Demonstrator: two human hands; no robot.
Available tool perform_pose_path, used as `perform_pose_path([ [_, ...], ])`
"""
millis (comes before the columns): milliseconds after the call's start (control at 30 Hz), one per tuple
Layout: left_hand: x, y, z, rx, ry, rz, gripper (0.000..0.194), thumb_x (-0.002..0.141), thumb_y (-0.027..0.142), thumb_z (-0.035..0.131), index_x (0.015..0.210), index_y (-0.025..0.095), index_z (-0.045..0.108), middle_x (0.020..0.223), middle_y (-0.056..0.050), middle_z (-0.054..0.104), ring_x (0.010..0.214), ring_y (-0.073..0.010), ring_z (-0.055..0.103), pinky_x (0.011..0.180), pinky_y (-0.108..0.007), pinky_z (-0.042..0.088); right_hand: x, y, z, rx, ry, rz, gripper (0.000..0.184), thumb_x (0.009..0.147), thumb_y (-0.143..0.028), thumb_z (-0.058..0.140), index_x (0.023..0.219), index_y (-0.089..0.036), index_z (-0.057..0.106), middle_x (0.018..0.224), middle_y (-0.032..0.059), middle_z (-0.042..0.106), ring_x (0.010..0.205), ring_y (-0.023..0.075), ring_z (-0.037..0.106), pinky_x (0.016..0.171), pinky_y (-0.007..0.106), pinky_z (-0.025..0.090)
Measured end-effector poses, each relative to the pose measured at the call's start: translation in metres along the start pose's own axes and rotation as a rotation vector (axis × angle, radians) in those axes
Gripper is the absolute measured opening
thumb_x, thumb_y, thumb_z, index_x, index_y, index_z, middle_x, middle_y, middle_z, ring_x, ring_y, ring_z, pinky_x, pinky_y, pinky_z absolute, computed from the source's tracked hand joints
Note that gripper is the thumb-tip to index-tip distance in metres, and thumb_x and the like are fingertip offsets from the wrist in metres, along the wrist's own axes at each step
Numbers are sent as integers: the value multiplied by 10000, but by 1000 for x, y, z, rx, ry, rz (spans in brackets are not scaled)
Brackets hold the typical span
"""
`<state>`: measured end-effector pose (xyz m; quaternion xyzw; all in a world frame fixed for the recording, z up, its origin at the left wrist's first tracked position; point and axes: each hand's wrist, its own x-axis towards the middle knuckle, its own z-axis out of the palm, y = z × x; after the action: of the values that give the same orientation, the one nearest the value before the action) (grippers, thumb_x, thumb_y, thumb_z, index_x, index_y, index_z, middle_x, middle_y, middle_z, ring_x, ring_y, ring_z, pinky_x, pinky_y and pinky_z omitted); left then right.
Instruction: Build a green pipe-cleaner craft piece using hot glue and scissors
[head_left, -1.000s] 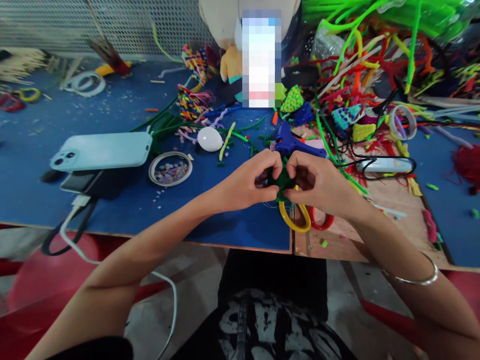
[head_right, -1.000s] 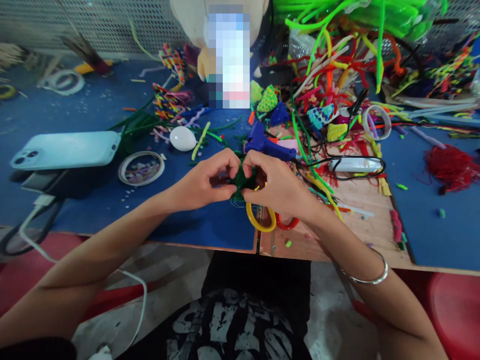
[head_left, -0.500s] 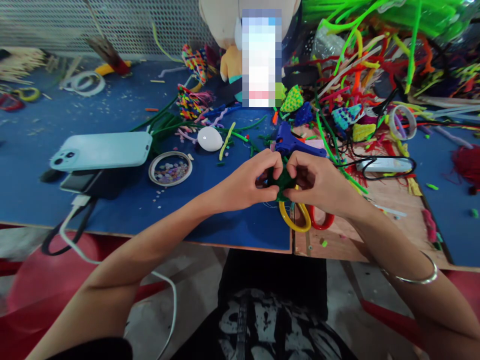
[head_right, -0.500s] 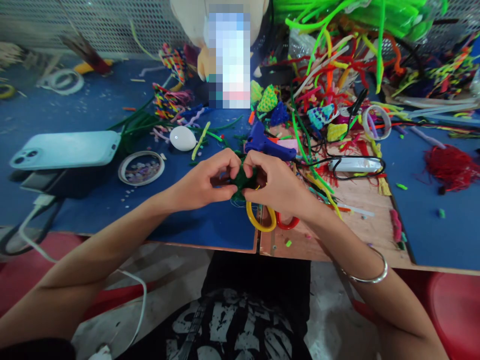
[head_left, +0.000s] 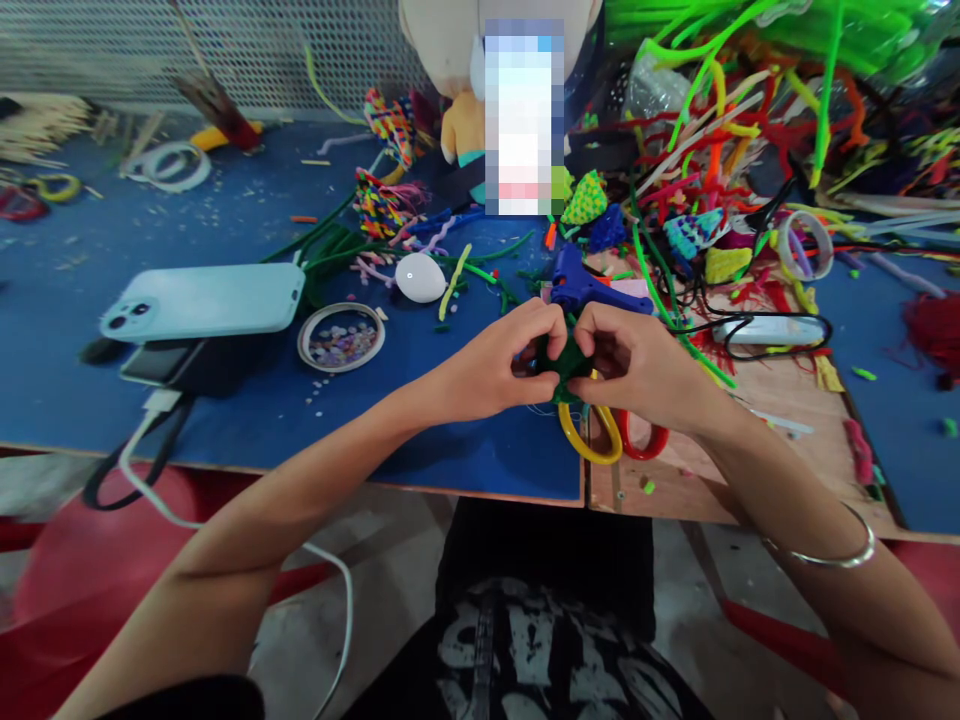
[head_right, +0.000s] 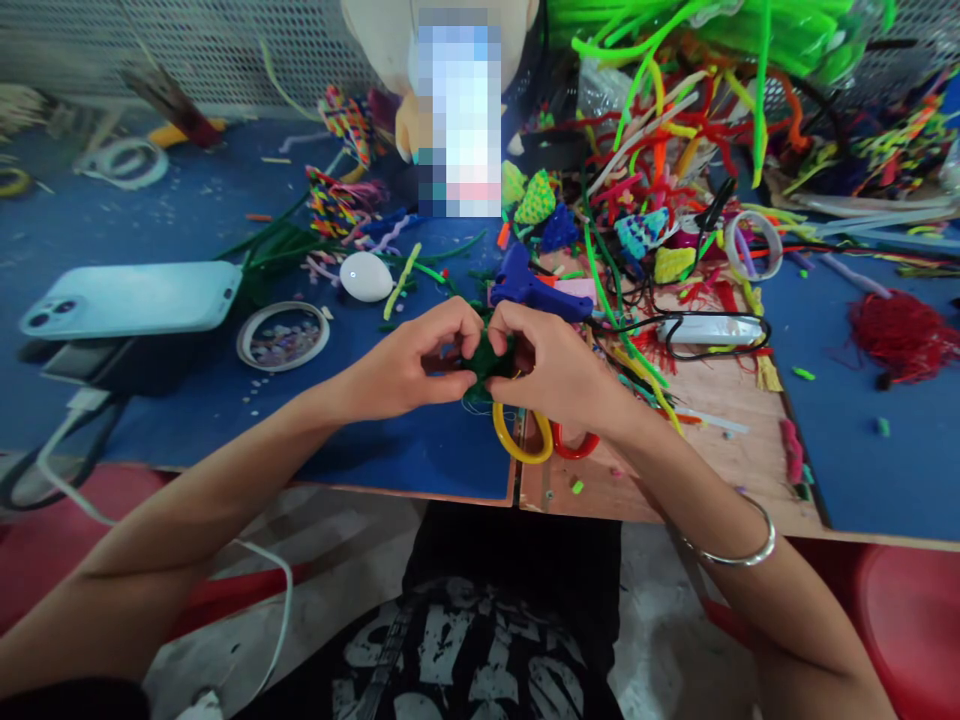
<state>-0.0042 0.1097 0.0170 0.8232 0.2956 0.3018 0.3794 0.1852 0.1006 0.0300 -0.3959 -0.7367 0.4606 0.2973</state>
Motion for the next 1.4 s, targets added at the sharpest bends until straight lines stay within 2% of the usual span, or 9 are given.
perform_pose_path([
  [433,-2,4,-2,1,-39,-50,221,688,95,545,769,206,372,812,23,398,710,-96,384,621,-222,383,0,0,1,-15,-6,6,278,604,-82,619,702,-215,395,605,-95,356,548,55,313,492,228,238],
  [1400,-1,3,0,8,-18,-27,234,671,75,536,745,207,358,788,25,427,700,-102,382,620,-232,354,1,0,1,0,-25,6,300,611,-62,627,698,-215,384,600,-106,340,540,47,297,483,237,225],
])
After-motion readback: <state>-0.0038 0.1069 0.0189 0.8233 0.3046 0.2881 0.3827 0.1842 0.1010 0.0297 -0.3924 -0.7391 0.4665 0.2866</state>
